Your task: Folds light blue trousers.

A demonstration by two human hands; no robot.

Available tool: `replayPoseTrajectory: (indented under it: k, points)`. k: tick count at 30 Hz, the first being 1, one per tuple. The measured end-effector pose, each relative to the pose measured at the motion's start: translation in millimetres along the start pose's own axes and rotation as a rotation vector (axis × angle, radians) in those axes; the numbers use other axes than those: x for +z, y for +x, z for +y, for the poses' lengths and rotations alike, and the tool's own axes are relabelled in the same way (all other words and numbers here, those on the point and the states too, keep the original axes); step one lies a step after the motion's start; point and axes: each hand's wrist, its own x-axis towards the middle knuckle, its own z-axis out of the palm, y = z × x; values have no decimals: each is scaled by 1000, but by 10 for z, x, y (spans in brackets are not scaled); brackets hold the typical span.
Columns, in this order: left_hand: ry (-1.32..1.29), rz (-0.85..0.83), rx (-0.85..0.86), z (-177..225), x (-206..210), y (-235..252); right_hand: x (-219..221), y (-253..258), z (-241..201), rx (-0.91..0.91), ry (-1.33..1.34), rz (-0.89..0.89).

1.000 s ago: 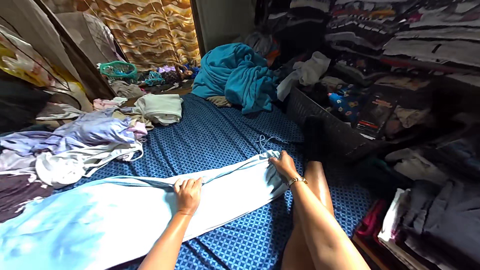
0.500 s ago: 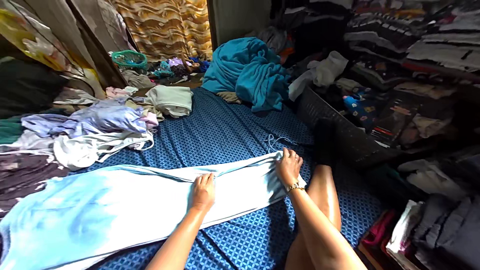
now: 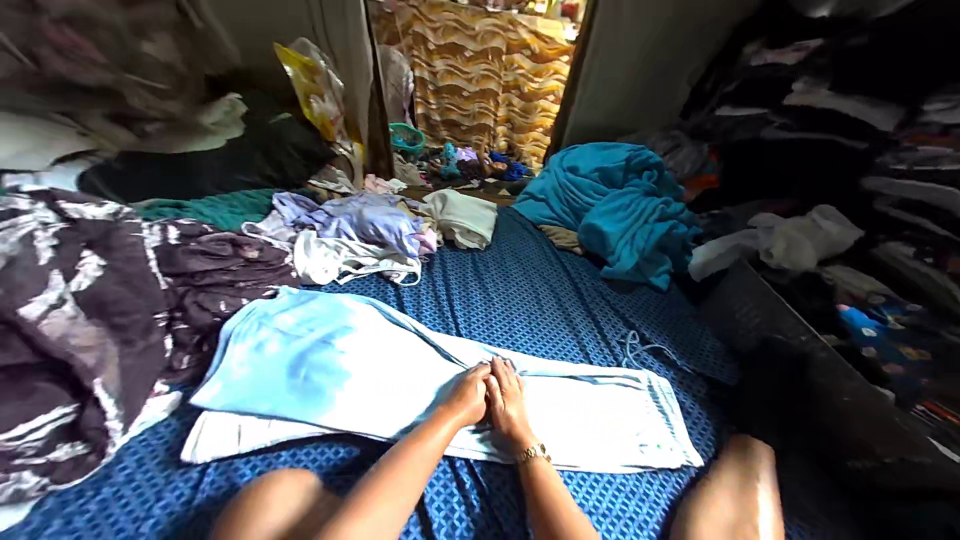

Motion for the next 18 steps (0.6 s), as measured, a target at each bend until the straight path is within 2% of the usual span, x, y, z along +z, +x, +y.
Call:
replayPoseTrajectory:
  k: [2,4,7,10,13,18]
  points:
    - [233,-57,106,-114,-247,41,46,-22,59,-56,-143,26]
    - [380,21,133,-261,-523,30,70,-32,81,-42,-282,-15]
    - [465,180,-9,-420,-1209,-25,69,-26,43,3,-356,-69]
    - [520,226,-188,-663,-1904,23,64,-39,37,4,-371,-65]
    - [521,126,-288,-785,-2262,124,69,-47,55,3,-396,-61]
    - [501,-156,-329,-736,-2188,380,82,-40,41,19,-422,-75]
